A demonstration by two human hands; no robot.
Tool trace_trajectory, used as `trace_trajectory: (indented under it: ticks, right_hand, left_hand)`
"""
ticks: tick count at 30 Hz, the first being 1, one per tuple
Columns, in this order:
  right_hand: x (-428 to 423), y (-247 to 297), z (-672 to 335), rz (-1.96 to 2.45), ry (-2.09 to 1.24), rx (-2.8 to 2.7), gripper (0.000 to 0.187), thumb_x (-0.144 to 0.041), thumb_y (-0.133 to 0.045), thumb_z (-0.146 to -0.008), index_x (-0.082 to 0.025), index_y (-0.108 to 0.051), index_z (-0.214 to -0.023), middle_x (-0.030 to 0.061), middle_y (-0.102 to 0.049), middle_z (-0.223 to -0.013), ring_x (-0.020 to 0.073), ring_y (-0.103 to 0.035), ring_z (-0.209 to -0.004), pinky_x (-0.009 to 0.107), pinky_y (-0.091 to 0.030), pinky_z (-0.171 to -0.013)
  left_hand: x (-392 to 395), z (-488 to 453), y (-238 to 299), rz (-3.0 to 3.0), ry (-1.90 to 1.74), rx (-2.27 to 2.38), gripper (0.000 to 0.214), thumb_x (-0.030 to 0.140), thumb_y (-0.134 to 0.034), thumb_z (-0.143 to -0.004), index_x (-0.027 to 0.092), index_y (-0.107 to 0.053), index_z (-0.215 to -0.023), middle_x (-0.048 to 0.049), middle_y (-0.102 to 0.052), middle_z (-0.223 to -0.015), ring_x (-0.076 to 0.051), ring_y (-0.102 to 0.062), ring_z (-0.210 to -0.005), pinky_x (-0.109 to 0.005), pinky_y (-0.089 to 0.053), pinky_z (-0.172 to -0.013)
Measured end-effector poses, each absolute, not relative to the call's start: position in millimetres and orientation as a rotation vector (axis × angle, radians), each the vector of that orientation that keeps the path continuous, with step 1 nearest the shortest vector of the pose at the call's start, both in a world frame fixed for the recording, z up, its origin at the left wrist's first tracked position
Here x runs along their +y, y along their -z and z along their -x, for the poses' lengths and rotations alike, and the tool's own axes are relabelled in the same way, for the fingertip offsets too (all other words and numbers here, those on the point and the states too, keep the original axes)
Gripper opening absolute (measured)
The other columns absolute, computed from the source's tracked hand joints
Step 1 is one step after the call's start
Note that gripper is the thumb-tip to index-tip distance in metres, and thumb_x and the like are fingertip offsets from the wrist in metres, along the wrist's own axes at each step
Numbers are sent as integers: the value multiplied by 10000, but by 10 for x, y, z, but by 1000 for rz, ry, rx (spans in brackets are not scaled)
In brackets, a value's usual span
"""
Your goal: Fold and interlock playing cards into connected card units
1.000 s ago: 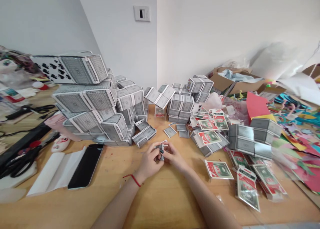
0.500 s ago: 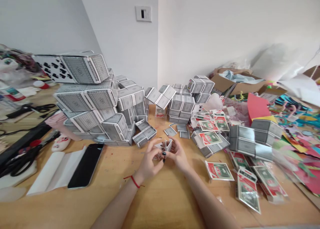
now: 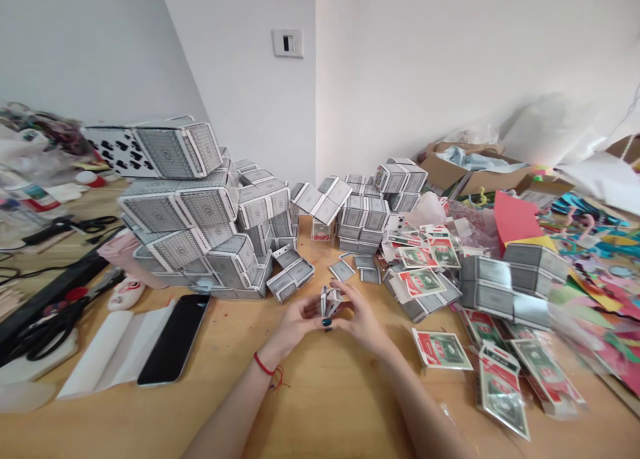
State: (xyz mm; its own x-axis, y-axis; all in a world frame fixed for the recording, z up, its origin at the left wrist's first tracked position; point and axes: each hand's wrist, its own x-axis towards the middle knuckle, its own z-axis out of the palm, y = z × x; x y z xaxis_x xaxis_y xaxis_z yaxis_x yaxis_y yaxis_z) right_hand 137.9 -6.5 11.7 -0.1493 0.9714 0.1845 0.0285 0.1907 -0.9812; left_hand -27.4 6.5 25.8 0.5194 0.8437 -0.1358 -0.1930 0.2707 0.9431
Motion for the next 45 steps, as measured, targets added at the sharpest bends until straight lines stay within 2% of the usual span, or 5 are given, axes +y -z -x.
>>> trace_trajectory:
  ticks: [9,23,31,36,45]
  right_hand:
    - [-43,-48,-1408,933,-1493,-1198,544,-288,-700,-621,-200,-490,-1116,21,-571,-733,168,-559,-696,305,-457,-632]
    - [-35,-8,-1329,873,-1630,-1060,638,-327,-725,-580,-197,-492,-1159,14,-596,-678,134,-533,-554,277,-441,-532]
    - [-56,77,-1212,1001,-1585,-895,317,-426,-651,-642,-135,-673,-763,22,-567,-589,113,-484,-488,259,-422,-484]
    - [-62,68,-1205,1119,-1418,-1028,352,-462,-597,-678,-128,-618,-569,12,-545,-499,109,-470,-427,241,-378,-457]
    - [-104,30,-1160,1303,-1088,-1206,377,-435,-509,-740,-141,-553,-509,-4,-511,-424,114,-461,-403,225,-369,-444]
  left_hand:
    - [98,283,-126,-1198,-850,827,635,141,-711,-550,151,-478,-1141,-109,-604,-1070,-231,-590,-925,-409,-453,-837]
    - [87,266,6,-1489,-972,991,526,31,-539,-639,186,-468,-1136,-105,-504,-1181,-178,-602,-882,-351,-519,-761]
    - [74,263,22,-1587,-1010,1065,584,-59,-466,-624,216,-459,-1139,-77,-455,-1217,-168,-576,-951,-308,-521,-787]
    - [65,257,54,-1624,-1030,1079,608,-72,-462,-621,224,-447,-1152,-74,-449,-1215,-172,-573,-961,-314,-527,-784]
    - [53,255,104,-1761,-1019,1100,623,-72,-454,-634,248,-435,-1168,-54,-448,-1219,-164,-561,-980,-302,-533,-777]
